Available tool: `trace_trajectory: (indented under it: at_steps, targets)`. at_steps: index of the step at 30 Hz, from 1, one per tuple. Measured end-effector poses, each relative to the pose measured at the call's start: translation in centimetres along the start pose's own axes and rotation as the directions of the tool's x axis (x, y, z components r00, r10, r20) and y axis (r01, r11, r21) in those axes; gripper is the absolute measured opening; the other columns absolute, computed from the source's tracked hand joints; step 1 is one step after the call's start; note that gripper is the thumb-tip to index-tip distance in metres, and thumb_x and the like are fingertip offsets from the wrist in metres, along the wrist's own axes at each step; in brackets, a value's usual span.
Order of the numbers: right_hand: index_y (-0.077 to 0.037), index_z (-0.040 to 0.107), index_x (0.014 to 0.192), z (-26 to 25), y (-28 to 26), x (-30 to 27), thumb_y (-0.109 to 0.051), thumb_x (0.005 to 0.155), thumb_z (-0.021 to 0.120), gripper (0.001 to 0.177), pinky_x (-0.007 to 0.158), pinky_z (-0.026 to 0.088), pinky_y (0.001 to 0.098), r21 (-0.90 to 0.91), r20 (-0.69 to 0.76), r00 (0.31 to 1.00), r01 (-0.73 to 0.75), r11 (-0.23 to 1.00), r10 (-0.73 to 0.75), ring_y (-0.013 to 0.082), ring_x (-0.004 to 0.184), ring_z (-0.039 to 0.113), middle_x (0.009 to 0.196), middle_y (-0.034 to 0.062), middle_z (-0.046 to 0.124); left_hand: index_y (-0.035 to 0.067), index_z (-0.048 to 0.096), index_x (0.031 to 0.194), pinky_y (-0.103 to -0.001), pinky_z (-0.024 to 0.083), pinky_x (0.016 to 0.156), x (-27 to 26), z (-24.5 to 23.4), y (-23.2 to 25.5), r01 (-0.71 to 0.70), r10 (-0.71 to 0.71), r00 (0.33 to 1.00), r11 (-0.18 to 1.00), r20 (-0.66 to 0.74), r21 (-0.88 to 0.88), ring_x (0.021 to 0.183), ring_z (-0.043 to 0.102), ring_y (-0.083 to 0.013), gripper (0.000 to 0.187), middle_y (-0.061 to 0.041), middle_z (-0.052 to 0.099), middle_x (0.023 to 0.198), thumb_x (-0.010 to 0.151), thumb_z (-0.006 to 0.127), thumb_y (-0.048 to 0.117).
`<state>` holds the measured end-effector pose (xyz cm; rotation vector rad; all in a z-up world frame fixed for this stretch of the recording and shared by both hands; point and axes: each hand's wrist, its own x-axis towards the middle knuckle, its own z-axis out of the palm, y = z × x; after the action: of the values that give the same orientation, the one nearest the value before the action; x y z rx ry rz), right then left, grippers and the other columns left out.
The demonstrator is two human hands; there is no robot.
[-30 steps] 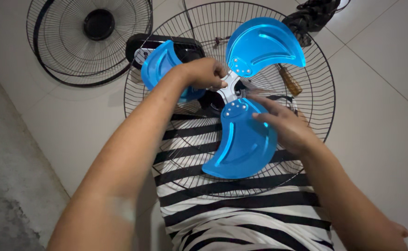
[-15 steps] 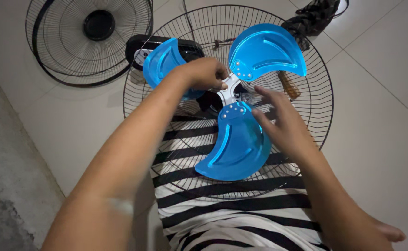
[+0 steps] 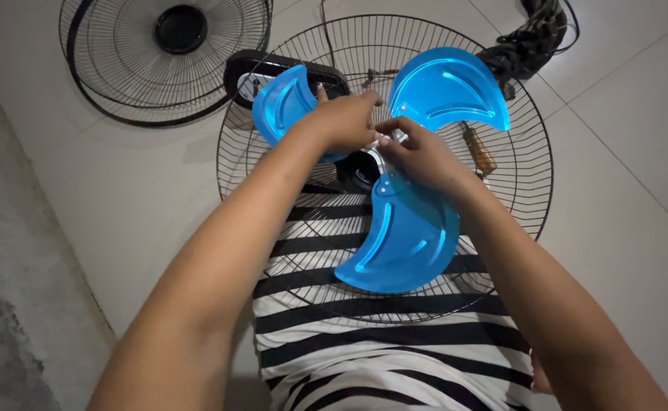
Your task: The person assembles an electric fan by first securing the central hub onto the motor shaft, then attaching the blue fan blades to the hub, and finally fitting the front wire cage over the blades.
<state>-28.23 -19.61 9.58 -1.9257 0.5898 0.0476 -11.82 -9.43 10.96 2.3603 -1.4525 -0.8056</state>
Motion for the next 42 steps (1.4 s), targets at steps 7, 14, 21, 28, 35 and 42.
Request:
trace_trajectory:
  at_steps: [7,14,21,28,35,42]
  targets:
    - [-0.014,0.063,0.126,0.3,-0.8,-0.1,-0.029,0.098,0.063,0.032,0.056,0.045,0.0258,0.062,-0.031,0.996,-0.076,0.995,0.078,0.0074,0.068,0.057,0.082,0.0026,0.066,0.009,0.055,0.144,-0.048,0.032,0.123,-12.0,3.0,-3.6,-0.279,-0.138,0.613,0.883,-0.778,-0.376,0.145,0.047,-0.0311,0.051,-0.015,0.052,0.152,0.097,0.071,0.02]
    - [-0.011,0.064,0.124,0.6,-2.9,-1.4,-0.02,0.099,0.063,0.026,0.05,0.035,0.0253,0.322,-0.065,0.982,-0.148,0.935,0.178,0.0068,0.061,0.045,0.076,-0.0004,0.056,0.006,0.04,0.147,-0.041,0.047,0.106,-19.4,9.0,-8.6,-0.241,-0.717,0.63,0.183,-0.297,-0.953,0.129,0.056,-0.0233,0.063,-0.012,0.053,0.147,0.097,0.064,0.036]
    - [-0.013,0.065,0.124,-0.4,-1.5,-0.8,-0.019,0.099,0.062,0.026,0.054,0.04,0.0216,0.335,-0.08,0.979,-0.15,0.93,0.186,0.0054,0.068,0.051,0.083,-0.001,0.059,0.022,0.018,0.156,-0.05,0.058,0.095,-18.4,9.9,-6.1,-0.258,-0.407,0.899,-0.186,-0.164,-0.948,0.126,0.062,-0.0299,0.072,-0.015,0.051,0.147,0.094,0.055,0.024]
    - [-0.015,0.064,0.128,-5.0,3.4,3.1,-0.021,0.1,0.063,0.029,0.06,0.046,0.0212,0.351,-0.02,0.984,-0.159,0.923,0.177,0.0063,0.071,0.054,0.088,-0.0015,0.062,0.017,0.023,0.158,-0.051,0.061,0.092,-16.1,4.7,-3.0,-0.222,-0.335,0.921,-0.026,-0.201,-0.975,0.127,0.061,-0.0306,0.073,-0.016,0.05,0.145,0.095,0.059,0.017]
    - [-0.018,0.059,0.139,-9.2,7.4,5.0,-0.024,0.098,0.062,0.041,0.065,0.053,0.0254,0.408,0.078,0.976,-0.217,0.887,0.203,0.0085,0.074,0.059,0.095,0.0,0.061,0.02,0.006,0.162,-0.042,0.062,0.085,-13.7,0.7,1.4,-0.329,-0.194,0.925,0.021,-0.327,-0.944,0.125,0.058,-0.0278,0.097,-0.018,0.042,0.148,0.088,0.07,0.017]
    - [-0.019,0.049,0.149,-12.0,8.8,6.1,-0.03,0.1,0.056,0.05,0.082,0.058,0.0301,0.326,0.087,0.968,-0.251,0.911,0.235,0.0126,0.097,0.065,0.117,0.0027,0.063,0.009,0.004,0.166,-0.037,0.061,0.095,-9.7,0.0,4.1,-0.527,-0.075,0.817,0.309,-0.572,-0.792,0.132,0.063,-0.0328,0.109,-0.029,0.042,0.155,0.09,0.079,0.031]
